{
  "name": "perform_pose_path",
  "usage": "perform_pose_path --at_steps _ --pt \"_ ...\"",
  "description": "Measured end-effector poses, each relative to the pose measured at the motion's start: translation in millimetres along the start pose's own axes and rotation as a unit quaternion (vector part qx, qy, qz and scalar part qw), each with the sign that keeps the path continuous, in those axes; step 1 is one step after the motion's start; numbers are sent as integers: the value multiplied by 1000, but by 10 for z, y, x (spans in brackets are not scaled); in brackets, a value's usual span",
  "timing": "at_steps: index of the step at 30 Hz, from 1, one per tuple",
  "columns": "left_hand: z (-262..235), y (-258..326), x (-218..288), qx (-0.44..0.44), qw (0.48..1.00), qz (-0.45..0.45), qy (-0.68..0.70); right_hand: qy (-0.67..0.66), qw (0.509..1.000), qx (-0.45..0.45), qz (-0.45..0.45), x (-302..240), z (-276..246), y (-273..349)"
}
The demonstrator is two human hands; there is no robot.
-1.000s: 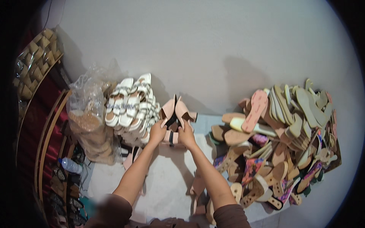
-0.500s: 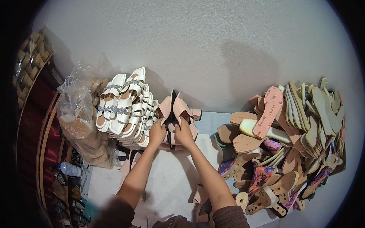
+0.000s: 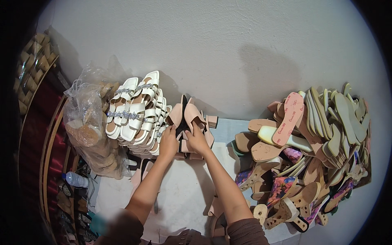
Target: Sorting and matching shoe uppers with soles and finished sandals in a shoe manufacturing facility.
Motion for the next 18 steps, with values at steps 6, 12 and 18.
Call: perform_pose_path --at_steps 6,12,18 --pt "-115 173 105 -6 997 0 79 -33 999 2 17 86 -30 185" --pt "-371 515 112 -2 989 -25 143 48 995 86 -26 -128 -168 372" --pt "-955 1279 -140 32 993 -54 103 173 962 178 -115 -644 22 988"
Point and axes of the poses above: each hand's wrist, its own y-axis away from the middle knuckle, its own z-axis out of the palm, x = y × z, the point moved 10 cm from there along -y, towards the middle knuckle, and after that the axes turned 2 degrees about -x, right-handed, at the moved point
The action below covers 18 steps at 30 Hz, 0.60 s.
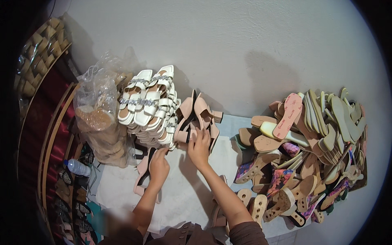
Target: Sorting and matching shoe uppers with soles and finished sandals in a shoe manufacturing facility.
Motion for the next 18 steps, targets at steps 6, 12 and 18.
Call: perform_pose_path --at_steps 6,12,18 --pt "-472 605 -768 40 992 -100 -69 -23 998 -62 -11 -323 238 554" --pt "-437 1160 -1666 -38 959 -264 -96 -139 948 -270 101 -249 923 1432" --pt "-196 1323 -1912 -127 956 -264 -2 -275 868 -370 184 -210 1623 2261"
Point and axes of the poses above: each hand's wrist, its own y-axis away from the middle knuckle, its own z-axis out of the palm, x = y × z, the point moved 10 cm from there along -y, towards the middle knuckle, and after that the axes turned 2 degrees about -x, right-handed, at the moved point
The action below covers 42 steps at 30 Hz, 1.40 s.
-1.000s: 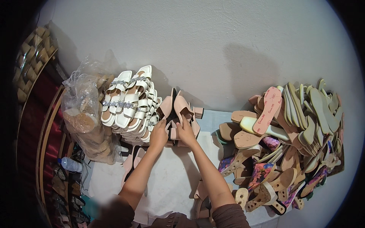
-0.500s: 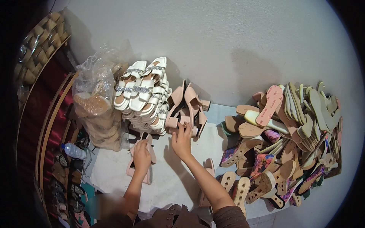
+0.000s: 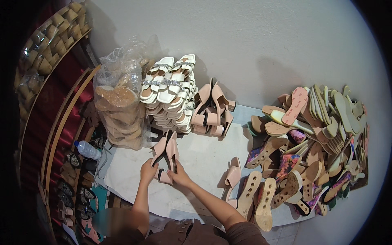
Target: Sorting and matching shoe uppers with soles and finished sandals in a shoe manufacturing facility.
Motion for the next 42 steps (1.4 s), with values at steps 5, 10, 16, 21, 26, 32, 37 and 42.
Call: perform_pose_path --at_steps 5,10,16,21,26,32,37,42 --pt "80 39 -204 7 988 -6 156 -61 997 11 -54 -4 103 78" --pt "300 169 -175 -22 976 -28 216 65 994 89 -4 -117 -124 275" --pt "691 413 196 -21 971 -19 236 68 980 184 22 -98 -665 596" --pt "719 641 758 0 967 18 255 104 972 206 -45 -347 -1082 891" --pt "191 286 1964 83 944 176 267 110 943 280 -139 -1137 -1754 797" --pt "-42 -651 2984 95 936 218 261 45 940 268 -209 -1768 -2619 -158" --pt "102 -1283 3019 103 956 166 220 35 954 250 -163 -1860 -2824 -727" --pt "241 -1413 2912 172 967 139 124 185 946 258 -62 -1690 -2731 -982"
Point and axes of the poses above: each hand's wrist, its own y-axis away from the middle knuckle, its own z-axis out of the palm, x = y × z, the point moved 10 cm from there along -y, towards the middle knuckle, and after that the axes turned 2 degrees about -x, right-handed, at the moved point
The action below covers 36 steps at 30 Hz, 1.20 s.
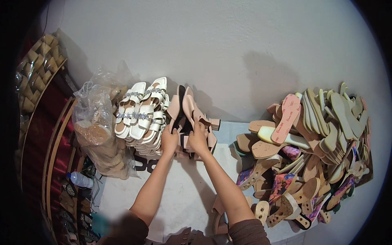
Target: Sorting and matching shoe uppers with soles and finished sandals in a shoe manufacturing facility.
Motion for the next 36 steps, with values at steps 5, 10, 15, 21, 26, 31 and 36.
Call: perform_pose_path --at_steps 5,10,15,21,26,31,36 --pt "50 -33 58 -31 999 -9 -4 -47 998 24 -36 43 -13 -88" --pt "-49 18 164 -68 995 -3 -78 -26 996 49 -64 -54 -27 12" --pt "-39 -15 168 -60 993 32 -93 -28 999 35 -31 -85 -2 -30" --pt "-10 92 135 -21 985 121 -120 32 998 26 -39 -17 -1 -3" --pt "-11 121 115 -24 991 109 -69 -51 996 29 -65 -83 -95 98" --pt "-78 113 112 -14 991 120 -63 -67 993 62 -75 -79 -180 171" --pt "-146 196 190 -6 989 140 -54 -64 990 84 -98 -98 -201 221"
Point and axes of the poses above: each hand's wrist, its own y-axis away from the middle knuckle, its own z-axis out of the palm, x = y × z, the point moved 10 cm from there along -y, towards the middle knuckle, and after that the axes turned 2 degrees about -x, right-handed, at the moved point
